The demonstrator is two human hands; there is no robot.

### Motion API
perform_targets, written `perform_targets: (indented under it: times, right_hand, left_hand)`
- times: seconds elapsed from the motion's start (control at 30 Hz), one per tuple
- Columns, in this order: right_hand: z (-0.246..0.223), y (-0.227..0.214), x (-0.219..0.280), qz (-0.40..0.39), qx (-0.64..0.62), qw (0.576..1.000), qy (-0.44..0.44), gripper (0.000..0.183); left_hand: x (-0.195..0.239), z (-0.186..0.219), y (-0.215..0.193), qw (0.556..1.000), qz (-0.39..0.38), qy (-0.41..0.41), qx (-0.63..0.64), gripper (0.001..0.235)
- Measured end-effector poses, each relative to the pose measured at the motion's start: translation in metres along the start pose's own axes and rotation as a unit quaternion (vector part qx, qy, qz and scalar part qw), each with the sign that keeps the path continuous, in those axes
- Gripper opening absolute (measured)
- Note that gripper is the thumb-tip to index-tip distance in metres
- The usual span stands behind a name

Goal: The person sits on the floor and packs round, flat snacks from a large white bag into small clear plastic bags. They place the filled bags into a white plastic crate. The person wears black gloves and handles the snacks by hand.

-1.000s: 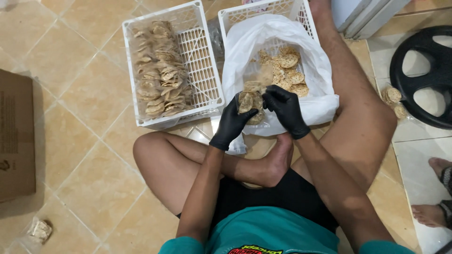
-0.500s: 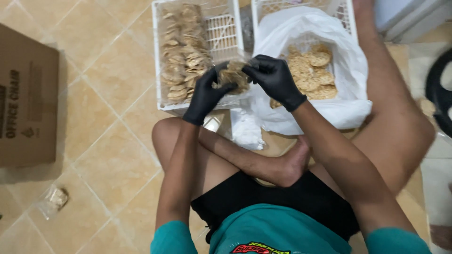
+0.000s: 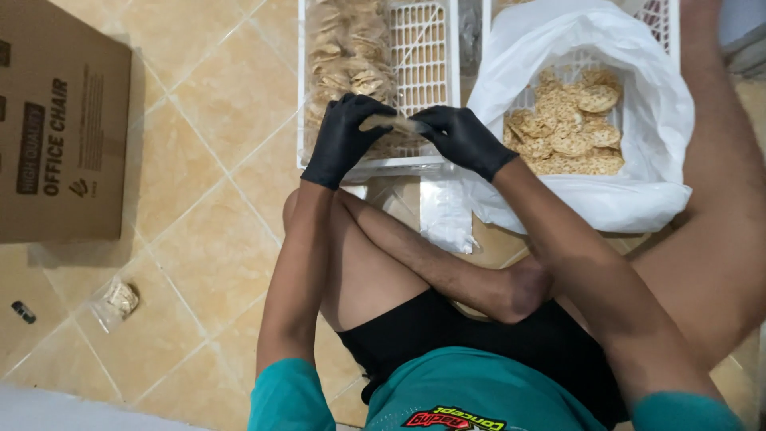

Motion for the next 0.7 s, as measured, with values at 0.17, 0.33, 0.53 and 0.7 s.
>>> perform_targets:
  times: [0.17, 0.33, 0.53, 0.7]
  right_hand:
    - [-0.016, 0.004, 0.014, -0.15, 0.06, 0.986, -0.032, 0.032]
    - [-0.016, 0.009, 0.014, -0.184, 0.04, 0.982, 0.007, 0.055]
    - [0.065, 0.024, -0.016, -0.037, 0.025, 0.997, 0.058, 0.045]
    - [0.056, 0.062, -0.022, -0.24, 0.099, 0.959, 0.113, 0.039]
  left_hand:
    - [0.016, 0.008, 0.0, 0.989, -0.057, 0.08, -0.109, 0.014]
    - [0.032, 0.009, 0.009, 0.986, -0.072, 0.086, -0.127, 0.011]
    - [0.038, 0.005, 0.012, 0.982, -0.04, 0.098, -0.159, 0.012]
    - [0.043, 0.014, 0.002, 0.986, -0.024, 0.089, -0.137, 0.009]
Point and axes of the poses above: each hand's wrist, its own x-axis away from the middle knuckle, its own y-axis out of the palm, z = x × y, the point moved 5 cm from there along -x, towards the middle knuckle, and after that the axes turned 5 degrees about x, right-handed, at the moved point
